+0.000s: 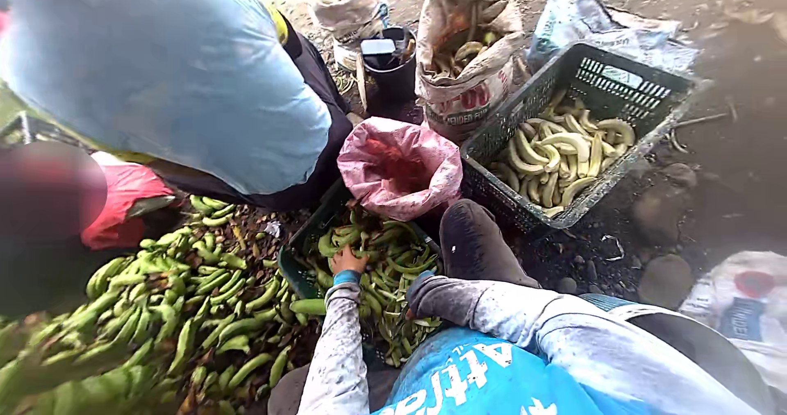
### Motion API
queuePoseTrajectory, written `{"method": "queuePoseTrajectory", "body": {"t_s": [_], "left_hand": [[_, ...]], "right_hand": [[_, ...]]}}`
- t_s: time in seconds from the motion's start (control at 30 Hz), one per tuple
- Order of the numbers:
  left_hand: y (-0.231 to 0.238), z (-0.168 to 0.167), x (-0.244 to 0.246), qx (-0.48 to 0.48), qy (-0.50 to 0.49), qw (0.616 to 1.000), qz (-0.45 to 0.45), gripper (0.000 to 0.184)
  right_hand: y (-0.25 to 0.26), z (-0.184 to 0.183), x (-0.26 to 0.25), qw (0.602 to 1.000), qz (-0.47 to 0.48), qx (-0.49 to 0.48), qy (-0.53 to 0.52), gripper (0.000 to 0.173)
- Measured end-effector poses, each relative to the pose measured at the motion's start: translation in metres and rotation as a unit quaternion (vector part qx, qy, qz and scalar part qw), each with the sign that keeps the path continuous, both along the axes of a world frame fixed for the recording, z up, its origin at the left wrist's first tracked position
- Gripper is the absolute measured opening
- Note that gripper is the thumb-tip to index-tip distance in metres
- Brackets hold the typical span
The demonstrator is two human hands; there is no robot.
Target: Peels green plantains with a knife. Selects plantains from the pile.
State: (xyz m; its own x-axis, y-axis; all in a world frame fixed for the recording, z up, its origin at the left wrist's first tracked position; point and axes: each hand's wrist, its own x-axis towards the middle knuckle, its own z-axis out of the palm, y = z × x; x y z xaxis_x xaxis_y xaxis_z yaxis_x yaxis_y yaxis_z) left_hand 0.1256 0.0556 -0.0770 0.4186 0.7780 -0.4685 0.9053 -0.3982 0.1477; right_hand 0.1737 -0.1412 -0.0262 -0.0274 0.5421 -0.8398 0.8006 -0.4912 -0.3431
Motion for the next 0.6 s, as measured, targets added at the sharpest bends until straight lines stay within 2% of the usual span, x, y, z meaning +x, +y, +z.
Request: {"method": "queuePoseTrajectory", "body": {"t_s": [0.03, 0.07, 0.2, 0.3, 0.4, 0.5, 0.6], "left_hand": [[0.001, -0.007, -0.003, 0.01, 0.013, 1.0, 0.004, 0.073], [0.001, -0.011, -0.005, 0.023, 0.007, 1.0, 0.014, 0.07], [0.006, -0.015, -0.017, 0.04, -0.06, 0.992, 0.105, 0.054], [0.01, -0.009, -0.028, 0.043, -0.084, 0.986, 0.139, 0.046], [0.009, -0.002, -0.049, 0.023, -0.175, 0.969, 0.175, 0.041], [-0.005, 0.012, -0.071, -0.004, -0.315, 0.922, 0.226, 0.041], [-0.019, 0.044, -0.088, -0.012, -0.505, 0.839, 0.202, 0.045]], "right_hand": [[0.003, -0.025, -0.003, 0.999, 0.028, 0.03, -0.011, 0.07], [0.005, -0.033, -0.005, 0.998, 0.041, 0.044, -0.016, 0.072], [0.002, 0.021, -0.001, 0.998, 0.064, 0.003, -0.013, 0.073], [-0.008, -0.003, 0.008, 0.993, 0.057, 0.102, 0.021, 0.071], [-0.002, 0.003, 0.006, 0.999, 0.019, 0.028, 0.035, 0.062], [-0.002, 0.001, 0.004, 0.999, 0.017, 0.038, 0.026, 0.062], [0.002, 0.018, 0.003, 1.0, 0.008, 0.019, 0.01, 0.063]]}}
